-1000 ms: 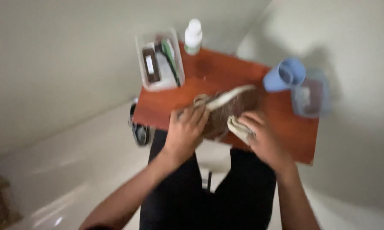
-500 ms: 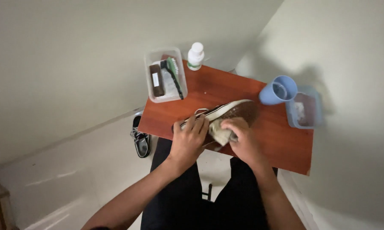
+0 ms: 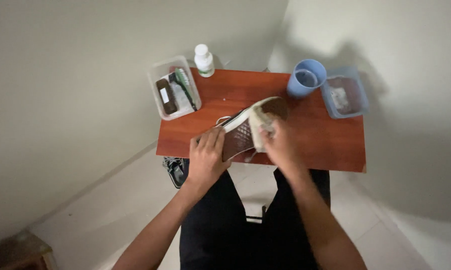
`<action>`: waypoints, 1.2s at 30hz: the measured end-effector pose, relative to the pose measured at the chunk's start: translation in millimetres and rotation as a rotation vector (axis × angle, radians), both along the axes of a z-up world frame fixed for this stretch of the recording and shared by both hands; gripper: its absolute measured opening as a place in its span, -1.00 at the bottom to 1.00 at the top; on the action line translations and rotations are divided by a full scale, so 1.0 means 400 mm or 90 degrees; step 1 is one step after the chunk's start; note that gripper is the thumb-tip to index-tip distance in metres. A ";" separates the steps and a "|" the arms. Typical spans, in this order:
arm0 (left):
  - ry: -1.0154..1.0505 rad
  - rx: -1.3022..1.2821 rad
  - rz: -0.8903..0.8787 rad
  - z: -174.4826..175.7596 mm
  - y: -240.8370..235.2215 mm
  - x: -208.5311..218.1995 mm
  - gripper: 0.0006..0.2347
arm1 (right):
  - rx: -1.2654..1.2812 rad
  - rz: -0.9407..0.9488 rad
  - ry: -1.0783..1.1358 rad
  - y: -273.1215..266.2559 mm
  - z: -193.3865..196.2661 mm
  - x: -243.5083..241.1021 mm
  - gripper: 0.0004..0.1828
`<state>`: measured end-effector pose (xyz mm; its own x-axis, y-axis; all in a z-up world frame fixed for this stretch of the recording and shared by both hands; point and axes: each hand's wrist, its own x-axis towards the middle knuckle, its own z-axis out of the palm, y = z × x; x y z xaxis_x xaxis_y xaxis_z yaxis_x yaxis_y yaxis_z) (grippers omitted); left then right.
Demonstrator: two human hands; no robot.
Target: The person wipes the sole of a sneaker with a cloth, repeatedly rubbing the textured surface. They then use a small rectangular eraser-like tool to rub the same sole area.
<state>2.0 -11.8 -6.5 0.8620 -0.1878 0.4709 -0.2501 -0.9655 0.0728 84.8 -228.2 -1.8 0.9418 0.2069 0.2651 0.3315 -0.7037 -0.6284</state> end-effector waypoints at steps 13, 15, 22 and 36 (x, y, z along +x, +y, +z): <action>0.038 -0.012 0.000 0.009 -0.002 0.020 -0.28 | -0.133 0.111 0.208 0.080 -0.045 0.010 -0.58; 0.057 0.008 -0.010 -0.001 -0.001 0.014 -0.25 | -0.232 0.133 0.257 0.092 -0.036 -0.001 -0.40; 0.035 0.036 -0.001 0.038 -0.010 -0.005 -0.27 | -0.050 0.259 0.095 -0.006 0.005 -0.016 -0.50; 0.010 0.038 0.005 0.027 -0.015 0.005 -0.28 | -0.224 0.208 -0.003 0.037 0.009 0.015 -0.47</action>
